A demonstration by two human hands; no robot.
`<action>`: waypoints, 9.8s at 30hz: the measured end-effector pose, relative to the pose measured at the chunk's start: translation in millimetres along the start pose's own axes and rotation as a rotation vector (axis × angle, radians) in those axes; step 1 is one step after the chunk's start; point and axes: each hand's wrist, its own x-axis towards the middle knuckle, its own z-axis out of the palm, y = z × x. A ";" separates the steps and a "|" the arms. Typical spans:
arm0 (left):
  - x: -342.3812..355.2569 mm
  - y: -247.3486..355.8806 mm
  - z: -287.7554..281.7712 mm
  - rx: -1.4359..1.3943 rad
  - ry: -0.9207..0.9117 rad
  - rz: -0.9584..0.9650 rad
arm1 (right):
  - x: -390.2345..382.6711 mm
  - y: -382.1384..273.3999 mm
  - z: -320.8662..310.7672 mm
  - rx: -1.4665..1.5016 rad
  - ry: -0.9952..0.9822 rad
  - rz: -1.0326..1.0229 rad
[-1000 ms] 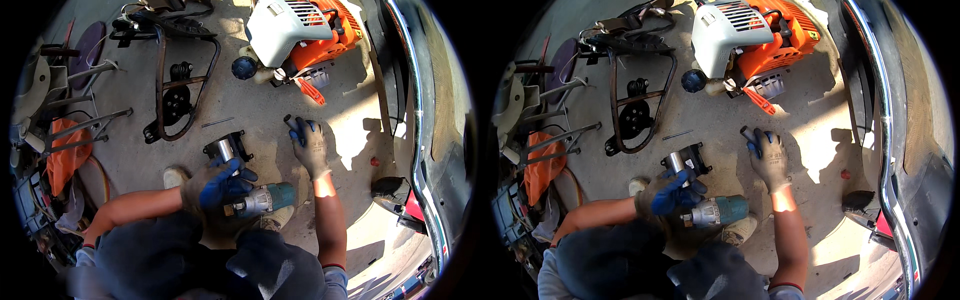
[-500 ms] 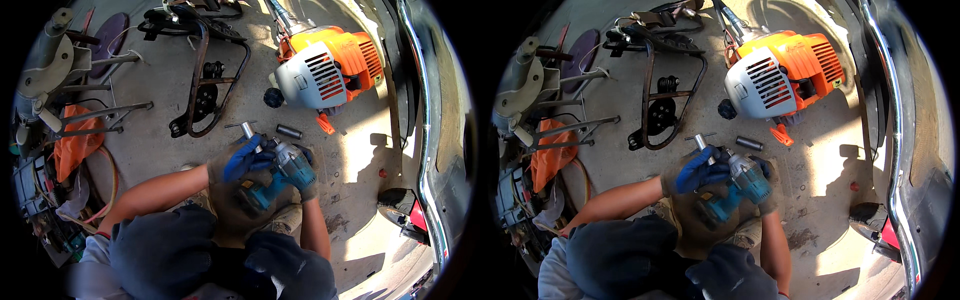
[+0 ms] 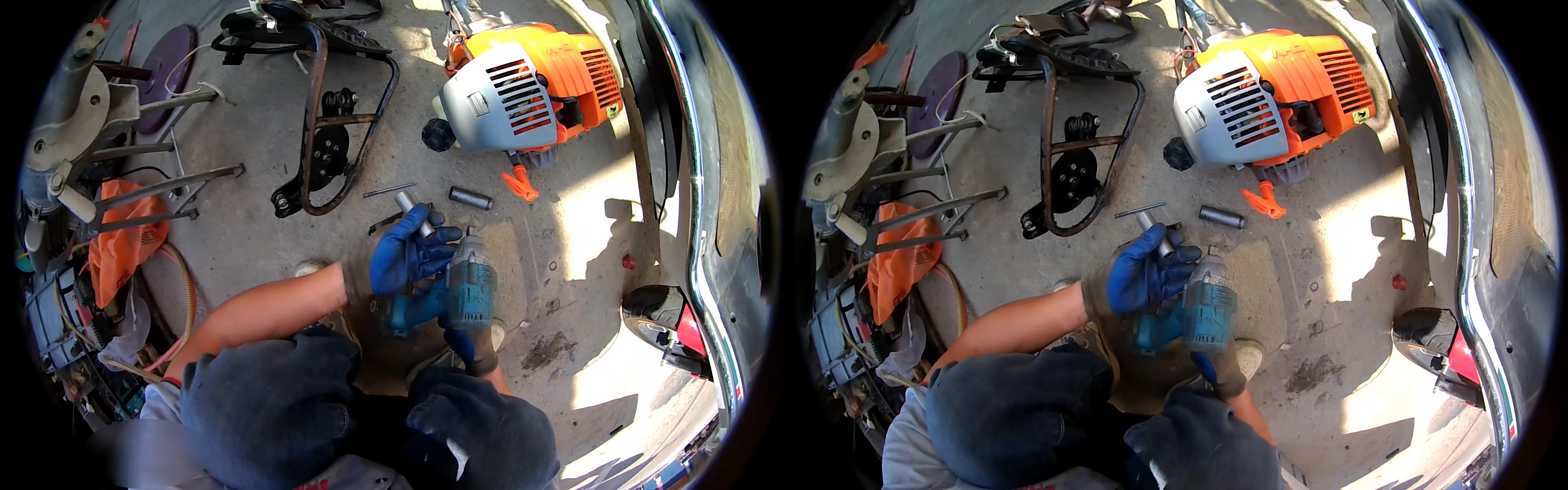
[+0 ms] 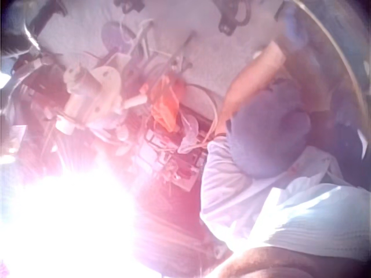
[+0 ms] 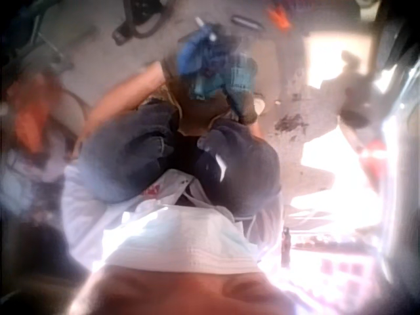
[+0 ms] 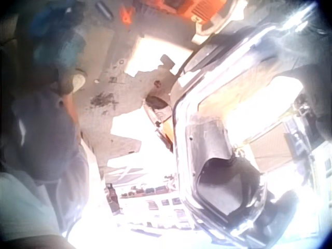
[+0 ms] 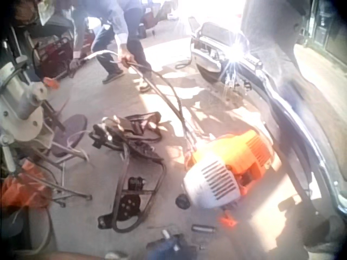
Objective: The person retrieves a socket wrench from a green bin and uses a cordless impact wrench to tighten bolts on a piece of machinery, likely a brush cutter or trimmer. They also use a manual adjustable wrench to hold a bolt in place while tightening with the impact wrench.
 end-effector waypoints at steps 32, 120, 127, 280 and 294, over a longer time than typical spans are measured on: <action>-34.8 -3.3 15.2 0.159 0.146 0.127 | 29.6 -36.8 14.3 -0.761 -0.121 -0.420; -656.8 -659.5 167.4 -0.711 1.437 0.102 | -209.7 -154.5 502.0 -1.662 -0.652 0.587; -879.7 -702.7 93.3 -0.733 1.528 0.470 | -353.4 15.5 676.3 -1.631 -0.909 0.621; -909.8 -278.5 79.6 0.818 0.391 0.334 | -804.4 -43.1 603.7 -1.277 0.071 -0.063; -631.6 -106.4 204.8 0.946 0.787 0.241 | -527.5 -217.3 345.9 -1.088 0.164 -0.152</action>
